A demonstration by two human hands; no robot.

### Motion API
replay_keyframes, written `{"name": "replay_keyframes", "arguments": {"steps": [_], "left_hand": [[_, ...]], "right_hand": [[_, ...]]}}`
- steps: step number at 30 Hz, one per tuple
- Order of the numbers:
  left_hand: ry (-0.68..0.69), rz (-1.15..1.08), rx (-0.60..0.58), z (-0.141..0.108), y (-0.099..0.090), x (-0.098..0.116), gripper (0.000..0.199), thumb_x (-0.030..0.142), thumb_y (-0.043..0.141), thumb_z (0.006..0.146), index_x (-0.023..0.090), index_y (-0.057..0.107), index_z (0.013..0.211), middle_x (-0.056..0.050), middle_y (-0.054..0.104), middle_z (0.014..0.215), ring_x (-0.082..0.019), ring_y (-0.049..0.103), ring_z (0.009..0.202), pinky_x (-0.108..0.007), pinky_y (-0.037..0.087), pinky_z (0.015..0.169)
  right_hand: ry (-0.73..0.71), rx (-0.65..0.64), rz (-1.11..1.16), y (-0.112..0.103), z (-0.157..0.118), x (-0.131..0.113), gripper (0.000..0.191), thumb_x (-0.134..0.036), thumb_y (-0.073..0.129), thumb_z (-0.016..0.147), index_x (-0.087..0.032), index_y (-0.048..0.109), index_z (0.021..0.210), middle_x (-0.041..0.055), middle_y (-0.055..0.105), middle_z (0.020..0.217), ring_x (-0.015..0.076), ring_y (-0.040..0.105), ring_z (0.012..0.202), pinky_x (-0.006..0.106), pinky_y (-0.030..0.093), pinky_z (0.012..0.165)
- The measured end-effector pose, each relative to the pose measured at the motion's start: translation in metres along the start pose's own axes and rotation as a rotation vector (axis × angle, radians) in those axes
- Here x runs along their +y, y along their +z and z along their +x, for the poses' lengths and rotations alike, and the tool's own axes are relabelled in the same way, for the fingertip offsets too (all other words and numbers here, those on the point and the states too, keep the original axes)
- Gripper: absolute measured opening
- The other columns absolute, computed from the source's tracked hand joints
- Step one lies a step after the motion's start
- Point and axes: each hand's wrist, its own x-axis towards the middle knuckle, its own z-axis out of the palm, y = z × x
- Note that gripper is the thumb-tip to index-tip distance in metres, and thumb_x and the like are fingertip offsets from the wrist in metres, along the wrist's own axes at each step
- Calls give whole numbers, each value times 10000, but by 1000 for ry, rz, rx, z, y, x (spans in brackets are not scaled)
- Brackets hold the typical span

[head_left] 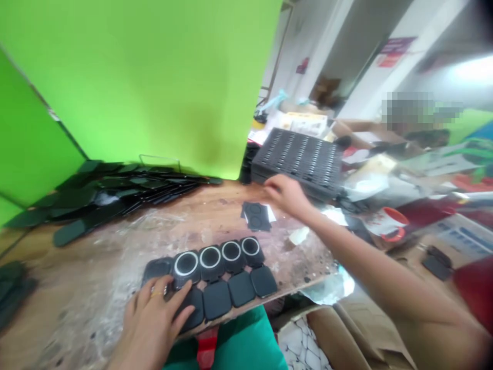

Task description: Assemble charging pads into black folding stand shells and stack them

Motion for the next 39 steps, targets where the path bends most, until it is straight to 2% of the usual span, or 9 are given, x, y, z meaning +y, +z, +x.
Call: {"name": "replay_keyframes", "arguments": {"steps": [3, 5, 8, 11, 19, 27, 33, 37, 39], "left_hand": [[-3, 13, 2, 2, 2, -3, 287, 322, 601, 833, 344, 777, 1058, -149, 659, 1144, -409, 538, 1077, -504, 460, 806], [5, 16, -19, 2, 3, -6, 301, 341, 576, 845, 354, 771, 1074, -142, 665, 1141, -403, 554, 1067, -499, 463, 794], [14, 13, -57, 2, 5, -11, 328, 372, 535, 869, 375, 748, 1118, -130, 659, 1163, -397, 560, 1083, -503, 467, 799], [12, 7, -87, 1, 6, -14, 342, 403, 513, 881, 392, 733, 1142, -125, 651, 1177, -399, 553, 1106, -514, 472, 811], [5, 38, -61, 1, -1, -7, 328, 386, 542, 866, 381, 744, 1125, -132, 638, 1184, -398, 540, 1128, -501, 465, 827], [2, 57, -95, 2, -5, -4, 352, 369, 493, 899, 353, 735, 1153, -136, 630, 1203, -396, 521, 1142, -494, 460, 822], [-20, 62, -56, -1, 8, -4, 344, 344, 511, 874, 346, 752, 1120, -147, 625, 1199, -400, 502, 1147, -507, 442, 850], [-44, 53, -96, 3, 1, -3, 331, 328, 583, 836, 371, 746, 1121, -127, 650, 1189, -381, 532, 1128, -479, 441, 863], [-50, 36, -138, 6, -4, -4, 325, 338, 604, 827, 378, 746, 1117, -123, 661, 1185, -383, 545, 1118, -477, 445, 856]], "right_hand": [[252, 96, -119, -47, 24, 77, 182, -98, 522, 862, -92, 703, 867, 146, 712, 919, 239, 632, 870, 316, 452, 817], [394, 112, -170, -68, 27, 120, 173, -91, 519, 835, -80, 686, 792, 152, 699, 816, 245, 628, 779, 323, 452, 739], [495, 33, -171, -80, 19, 164, 153, -111, 557, 812, -104, 651, 692, 87, 653, 637, 196, 595, 609, 283, 437, 618], [498, -69, -144, -76, 8, 187, 137, -144, 598, 816, -123, 638, 687, 44, 640, 596, 153, 571, 548, 240, 416, 562], [424, -95, -287, -58, 15, 211, 49, -109, 622, 766, -130, 666, 762, 69, 677, 738, 187, 596, 705, 256, 396, 649], [367, -48, -300, -35, 17, 217, 128, -86, 610, 788, -77, 673, 899, 209, 671, 985, 262, 618, 885, 320, 428, 793], [329, 160, -84, -37, -4, 217, 65, -116, 620, 782, -139, 628, 842, 167, 658, 986, 271, 597, 915, 359, 446, 851], [379, 430, 144, -47, -18, 210, 45, -158, 619, 782, -180, 601, 817, 110, 651, 925, 268, 592, 951, 391, 465, 894], [421, 553, 298, -49, -22, 200, 40, -206, 602, 815, -186, 597, 850, 82, 639, 871, 242, 612, 876, 385, 506, 834]]}}
